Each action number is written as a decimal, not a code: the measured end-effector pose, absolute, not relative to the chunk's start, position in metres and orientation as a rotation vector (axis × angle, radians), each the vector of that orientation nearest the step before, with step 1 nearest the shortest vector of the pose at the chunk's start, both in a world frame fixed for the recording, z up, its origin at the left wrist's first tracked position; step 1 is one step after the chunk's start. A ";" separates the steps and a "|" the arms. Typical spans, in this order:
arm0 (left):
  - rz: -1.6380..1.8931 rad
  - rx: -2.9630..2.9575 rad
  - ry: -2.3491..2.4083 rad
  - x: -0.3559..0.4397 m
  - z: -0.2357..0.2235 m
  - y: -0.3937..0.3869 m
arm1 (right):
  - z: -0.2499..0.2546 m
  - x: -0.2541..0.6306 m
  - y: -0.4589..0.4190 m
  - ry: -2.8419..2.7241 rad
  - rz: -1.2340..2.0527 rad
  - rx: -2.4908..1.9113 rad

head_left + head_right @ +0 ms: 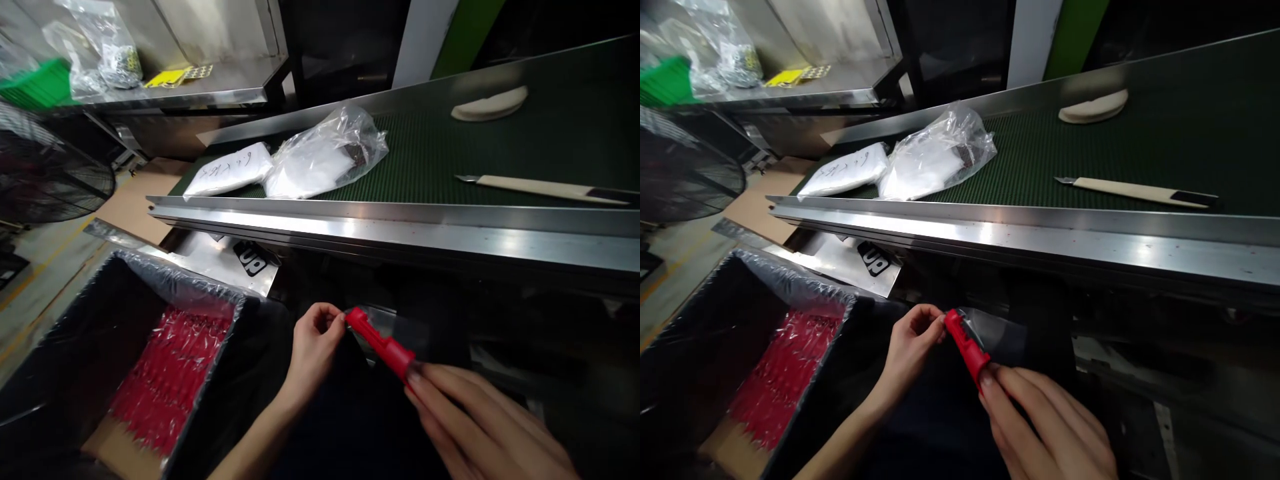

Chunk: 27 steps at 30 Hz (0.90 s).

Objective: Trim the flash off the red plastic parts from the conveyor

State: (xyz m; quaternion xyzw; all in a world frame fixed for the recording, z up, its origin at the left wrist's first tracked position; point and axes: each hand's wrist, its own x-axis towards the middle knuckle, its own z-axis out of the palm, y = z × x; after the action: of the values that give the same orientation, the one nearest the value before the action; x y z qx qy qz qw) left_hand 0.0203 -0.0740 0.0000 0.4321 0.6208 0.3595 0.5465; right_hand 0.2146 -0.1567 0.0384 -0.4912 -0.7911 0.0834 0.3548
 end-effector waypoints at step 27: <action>1.006 1.397 1.300 0.006 0.003 -0.120 | 0.001 0.191 -0.131 -2.284 0.456 -1.158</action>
State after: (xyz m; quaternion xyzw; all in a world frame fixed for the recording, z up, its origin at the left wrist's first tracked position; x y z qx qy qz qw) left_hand 0.0058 -0.1197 0.0028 0.5708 0.5313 0.4109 0.4724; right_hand 0.1910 -0.1305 0.0009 -0.4291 -0.8462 0.1689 0.2669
